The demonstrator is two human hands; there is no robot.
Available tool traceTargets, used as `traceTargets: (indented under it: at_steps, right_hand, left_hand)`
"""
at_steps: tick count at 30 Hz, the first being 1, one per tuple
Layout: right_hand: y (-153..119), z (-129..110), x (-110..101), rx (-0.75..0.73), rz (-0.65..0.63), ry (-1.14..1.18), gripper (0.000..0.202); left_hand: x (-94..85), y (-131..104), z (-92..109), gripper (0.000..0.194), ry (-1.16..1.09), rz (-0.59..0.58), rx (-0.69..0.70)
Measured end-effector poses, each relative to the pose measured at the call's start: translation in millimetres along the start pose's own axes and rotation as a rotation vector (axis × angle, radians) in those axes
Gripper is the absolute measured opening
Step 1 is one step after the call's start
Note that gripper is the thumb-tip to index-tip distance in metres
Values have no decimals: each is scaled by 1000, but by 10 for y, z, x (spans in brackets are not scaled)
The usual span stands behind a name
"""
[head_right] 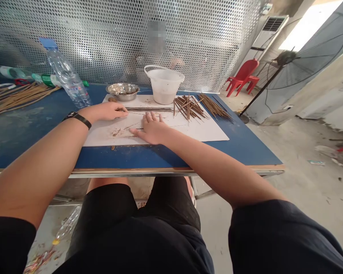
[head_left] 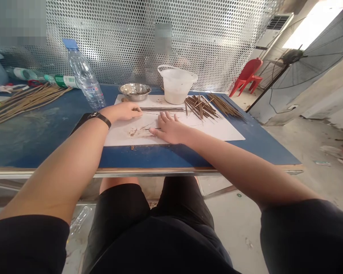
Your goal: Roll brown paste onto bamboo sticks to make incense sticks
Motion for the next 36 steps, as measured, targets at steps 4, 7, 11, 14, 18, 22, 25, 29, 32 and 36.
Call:
traceTargets:
  at_steps: [4,7,11,14,18,22,25,29,32,36]
  right_hand:
    - [-233,-246,54,-106,-14,40,125]
    - [-517,-371,124,-122,-29,59,127]
    - [-791,-453,207,-117,-51,87,130]
    - [-763,-431,218,-98,-46,94,129]
    - [-431,-284,156,-75,-27,48,127]
    - [-79,-99,86,-36,-46,10,119]
    - [-42,-53,72,-37,-49,-4,117]
    - [-364,-135,128,-95,-53,17,122]
    - [-710,-237,163,-129,-58,49,125]
    - [-920,-281,190,-111,-78,80,127]
  left_hand:
    - [1,4,-16,69,-6,8,-8]
    - [6,-8,-6,70,0,-3,-9]
    - [2,-4,-10,70,10,-4,-21]
    - [-4,7,-20,73,13,1,-27]
    - [4,-6,-17,72,-5,-6,-27]
    - [-2,-27,-3,70,-11,4,-26]
    - [-5,-33,11,72,-7,2,-23]
    - [-8,-29,8,73,9,-1,-36]
    - [-10,-21,8,70,5,2,-30]
    - [2,-10,2,68,-1,-11,-20]
Point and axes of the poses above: each hand's wrist, its own y-axis towards the middle knuckle, its own x-axis out of the palm, z = x × y, the point moved 9 cm from there along y, towards the middle knuckle, and after that the axes turned 2 degrees about -y, right-handed, at the moved point
